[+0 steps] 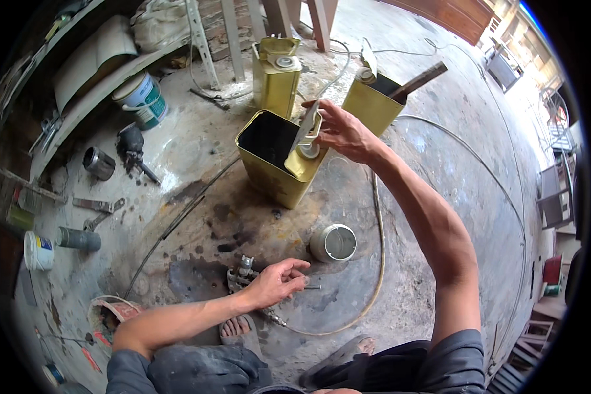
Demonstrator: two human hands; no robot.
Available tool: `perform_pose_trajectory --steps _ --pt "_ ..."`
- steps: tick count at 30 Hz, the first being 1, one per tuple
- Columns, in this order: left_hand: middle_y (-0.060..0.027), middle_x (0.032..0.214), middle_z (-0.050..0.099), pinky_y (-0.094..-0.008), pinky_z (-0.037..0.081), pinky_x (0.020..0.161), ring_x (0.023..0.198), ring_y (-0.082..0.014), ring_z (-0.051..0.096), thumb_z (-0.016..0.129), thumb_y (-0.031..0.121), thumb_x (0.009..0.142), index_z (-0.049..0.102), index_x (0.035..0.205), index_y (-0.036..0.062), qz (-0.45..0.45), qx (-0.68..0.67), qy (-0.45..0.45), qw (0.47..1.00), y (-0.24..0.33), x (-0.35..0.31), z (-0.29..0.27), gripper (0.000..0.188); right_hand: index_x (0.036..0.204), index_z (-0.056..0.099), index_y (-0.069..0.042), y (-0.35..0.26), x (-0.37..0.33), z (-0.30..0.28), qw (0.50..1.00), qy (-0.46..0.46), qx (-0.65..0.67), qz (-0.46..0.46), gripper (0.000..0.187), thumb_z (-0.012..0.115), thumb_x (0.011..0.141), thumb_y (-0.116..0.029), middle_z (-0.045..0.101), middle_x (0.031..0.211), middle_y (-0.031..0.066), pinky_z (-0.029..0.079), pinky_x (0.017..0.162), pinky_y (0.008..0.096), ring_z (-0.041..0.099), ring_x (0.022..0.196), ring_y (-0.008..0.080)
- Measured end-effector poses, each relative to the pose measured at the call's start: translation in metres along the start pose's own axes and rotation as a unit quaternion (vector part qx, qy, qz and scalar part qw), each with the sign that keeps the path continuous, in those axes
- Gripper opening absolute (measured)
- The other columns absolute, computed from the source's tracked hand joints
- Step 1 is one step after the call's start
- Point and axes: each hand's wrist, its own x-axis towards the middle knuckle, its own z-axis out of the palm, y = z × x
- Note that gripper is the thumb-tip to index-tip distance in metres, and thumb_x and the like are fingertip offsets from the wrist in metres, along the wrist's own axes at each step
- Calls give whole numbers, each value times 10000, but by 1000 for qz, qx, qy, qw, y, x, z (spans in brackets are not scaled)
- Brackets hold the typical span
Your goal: The person repeatedly assembles a paint sprayer, pours liquid from a yellow can into the sprayer's cup, and tests the sprayer by spraying onto the floor. The person disassembles and reassembles the sprayer multiple times, refilling the cup as needed.
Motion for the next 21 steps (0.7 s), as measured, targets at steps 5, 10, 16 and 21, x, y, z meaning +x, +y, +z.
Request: perform_pose_trajectory --steps 5,10,16,21 --pt "-129 1191 685 -338 576 866 1092 -196 669 628 171 1035 527 1412 -5 30 -167 77 982 -31 -18 -23 428 1280 539 -30 -20 13 26 988 44 -130 -73 396 725 934 -86 751 1083 111 603 814 377 736 952 221" --pt "-210 1463 534 -447 468 1140 1355 -320 539 550 306 1078 414 1492 -41 8 -321 210 924 -48 12 -74 557 1139 590 -29 -45 31 58 979 94 -174 -56 286 731 897 -88 754 901 154 592 731 400 753 840 300" --pt "-272 1624 295 -495 273 1265 1530 -390 279 391 539 1086 238 1548 -110 -21 -459 241 855 -62 38 -136 811 1017 629 -26 -51 33 105 958 186 -172 -132 135 703 912 -66 736 799 137 581 648 382 726 701 238" --pt "-153 1654 298 -557 237 1260 1533 -369 277 380 476 1099 264 1604 104 34 -455 208 865 -56 31 -175 638 967 625 -32 -77 17 127 938 306 -133 -91 127 699 865 -51 741 819 181 598 662 428 753 746 339"
